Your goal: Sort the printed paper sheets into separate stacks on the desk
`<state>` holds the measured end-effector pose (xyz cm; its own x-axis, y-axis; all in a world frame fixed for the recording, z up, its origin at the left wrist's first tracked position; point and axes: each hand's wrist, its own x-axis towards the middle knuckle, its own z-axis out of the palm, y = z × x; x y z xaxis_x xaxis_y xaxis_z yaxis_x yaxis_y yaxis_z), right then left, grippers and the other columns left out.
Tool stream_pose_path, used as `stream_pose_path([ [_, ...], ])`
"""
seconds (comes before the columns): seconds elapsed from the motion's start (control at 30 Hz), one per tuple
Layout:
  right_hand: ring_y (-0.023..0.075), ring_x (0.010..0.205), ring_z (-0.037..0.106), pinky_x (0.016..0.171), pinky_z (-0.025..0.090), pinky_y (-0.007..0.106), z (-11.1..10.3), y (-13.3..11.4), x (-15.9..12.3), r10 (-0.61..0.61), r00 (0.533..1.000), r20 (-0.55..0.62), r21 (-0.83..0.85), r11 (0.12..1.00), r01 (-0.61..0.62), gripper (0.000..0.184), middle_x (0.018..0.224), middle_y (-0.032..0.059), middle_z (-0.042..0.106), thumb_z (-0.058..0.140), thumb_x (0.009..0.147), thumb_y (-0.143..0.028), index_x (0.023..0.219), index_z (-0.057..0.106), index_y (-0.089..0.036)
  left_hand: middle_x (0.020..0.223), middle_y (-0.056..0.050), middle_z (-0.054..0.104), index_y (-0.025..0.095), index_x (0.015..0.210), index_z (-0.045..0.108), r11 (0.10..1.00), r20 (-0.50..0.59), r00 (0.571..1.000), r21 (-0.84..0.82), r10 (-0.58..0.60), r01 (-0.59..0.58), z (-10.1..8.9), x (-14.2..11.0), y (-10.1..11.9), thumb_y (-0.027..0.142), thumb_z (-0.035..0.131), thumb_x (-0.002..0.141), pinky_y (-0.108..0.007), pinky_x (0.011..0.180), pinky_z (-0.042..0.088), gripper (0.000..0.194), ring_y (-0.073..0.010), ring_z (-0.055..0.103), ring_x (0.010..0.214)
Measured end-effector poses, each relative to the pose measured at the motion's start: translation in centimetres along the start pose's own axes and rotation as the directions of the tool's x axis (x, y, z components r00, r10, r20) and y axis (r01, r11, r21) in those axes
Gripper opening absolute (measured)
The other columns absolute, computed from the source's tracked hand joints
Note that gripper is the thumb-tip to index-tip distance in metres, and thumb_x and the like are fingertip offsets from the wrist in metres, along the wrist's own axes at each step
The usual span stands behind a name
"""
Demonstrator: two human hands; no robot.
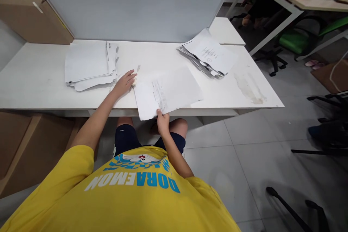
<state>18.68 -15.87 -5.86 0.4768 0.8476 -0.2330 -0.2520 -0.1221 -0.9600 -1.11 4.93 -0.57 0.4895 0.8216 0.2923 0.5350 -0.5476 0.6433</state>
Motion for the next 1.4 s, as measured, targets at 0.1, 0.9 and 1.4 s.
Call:
stream_pose_path([
  [0.1,0.0256,0.105,0.064,0.085,0.055,0.035,-0.2,0.2,0.1,0.01,1.0,0.002,-0.012,1.0,-0.01,0.056,0.108,0.012,0.072,0.063,0.077,-0.05,0.117,0.065,-0.011,0.156,-0.011,0.042,0.021,0.133,0.06,1.0,-0.017,1.0,-0.022,0.005,-0.006,0.1,0.1,-0.3,0.061,0.038,0.097,-0.042,0.119,0.031,0.059,-0.0277,0.043,0.141],
  [0.9,0.0258,0.102,0.066,0.083,0.055,0.036,-0.1,0.1,0.1,0.016,1.0,-0.018,0.065,0.998,-0.014,0.05,0.099,0.0106,0.075,0.067,0.074,-0.048,0.109,0.07,-0.011,0.158,-0.004,0.039,0.024,0.129,0.065,0.976,0.014,1.0,0.218,-0.02,0.017,0.1,-0.4,0.8,0.056,0.023,0.101,-0.041,0.113,0.042,0.059,-0.0258,0.052,0.134],
  [1.4,0.0272,0.112,0.064,0.099,0.051,0.04,-0.7,-0.2,0.0,-0.059,0.994,-0.096,-0.001,0.998,0.059,0.043,0.105,0.0128,0.074,0.066,0.077,-0.047,0.098,0.071,-0.01,0.159,-0.003,0.038,0.024,0.133,0.061,0.993,0.012,0.999,0.108,-0.053,0.052,-0.4,-0.3,1.7,0.064,0.017,0.1,-0.04,0.117,0.037,0.068,-0.0244,0.043,0.143],
])
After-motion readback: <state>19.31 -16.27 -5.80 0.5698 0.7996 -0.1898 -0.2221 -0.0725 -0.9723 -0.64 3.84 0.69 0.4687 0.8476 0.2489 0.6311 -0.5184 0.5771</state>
